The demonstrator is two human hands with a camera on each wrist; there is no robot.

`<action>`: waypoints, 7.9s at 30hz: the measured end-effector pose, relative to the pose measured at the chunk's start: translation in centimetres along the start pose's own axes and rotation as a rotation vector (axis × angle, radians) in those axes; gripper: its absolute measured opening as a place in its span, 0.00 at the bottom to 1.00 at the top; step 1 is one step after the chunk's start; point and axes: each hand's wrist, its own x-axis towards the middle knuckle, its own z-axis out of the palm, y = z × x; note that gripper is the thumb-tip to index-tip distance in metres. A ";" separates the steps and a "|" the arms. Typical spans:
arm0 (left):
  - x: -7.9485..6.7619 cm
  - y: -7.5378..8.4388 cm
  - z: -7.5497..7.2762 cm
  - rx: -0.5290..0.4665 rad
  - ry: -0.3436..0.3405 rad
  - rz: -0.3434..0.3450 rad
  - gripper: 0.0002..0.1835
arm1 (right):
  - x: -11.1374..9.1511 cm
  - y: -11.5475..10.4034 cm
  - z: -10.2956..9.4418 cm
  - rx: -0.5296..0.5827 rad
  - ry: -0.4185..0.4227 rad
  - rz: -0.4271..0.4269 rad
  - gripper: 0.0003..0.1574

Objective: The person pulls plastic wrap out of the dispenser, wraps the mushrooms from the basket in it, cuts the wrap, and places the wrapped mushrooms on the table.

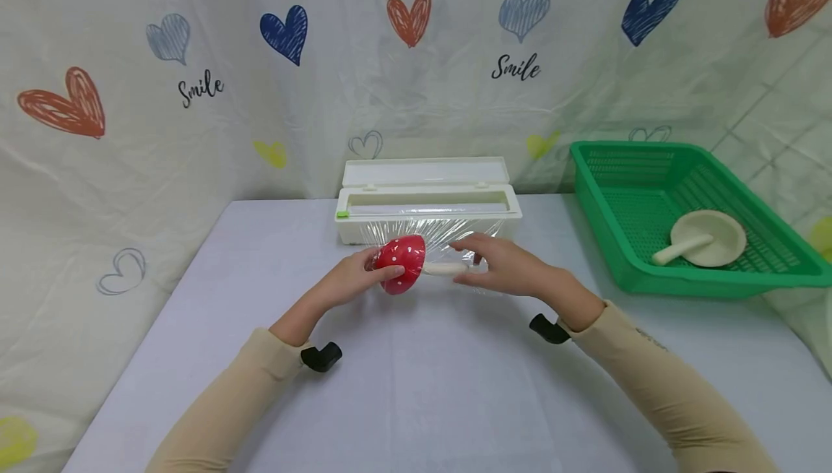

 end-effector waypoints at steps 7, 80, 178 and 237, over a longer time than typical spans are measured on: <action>0.3 -0.4 -0.3 -0.119 -0.034 -0.022 0.37 | 0.7 -1.2 0.8 -0.038 0.146 -0.107 0.33; 1.2 1.1 -2.0 0.120 0.198 0.037 0.55 | 4.0 0.7 2.6 -0.033 0.389 -0.154 0.19; 6.9 -5.3 -7.8 0.594 0.172 -0.036 0.56 | 16.1 -4.9 -0.3 -0.443 -0.120 -0.197 0.25; 7.3 -5.4 -7.9 0.793 0.158 -0.043 0.51 | 20.4 -6.6 1.7 -0.419 -0.088 -0.224 0.13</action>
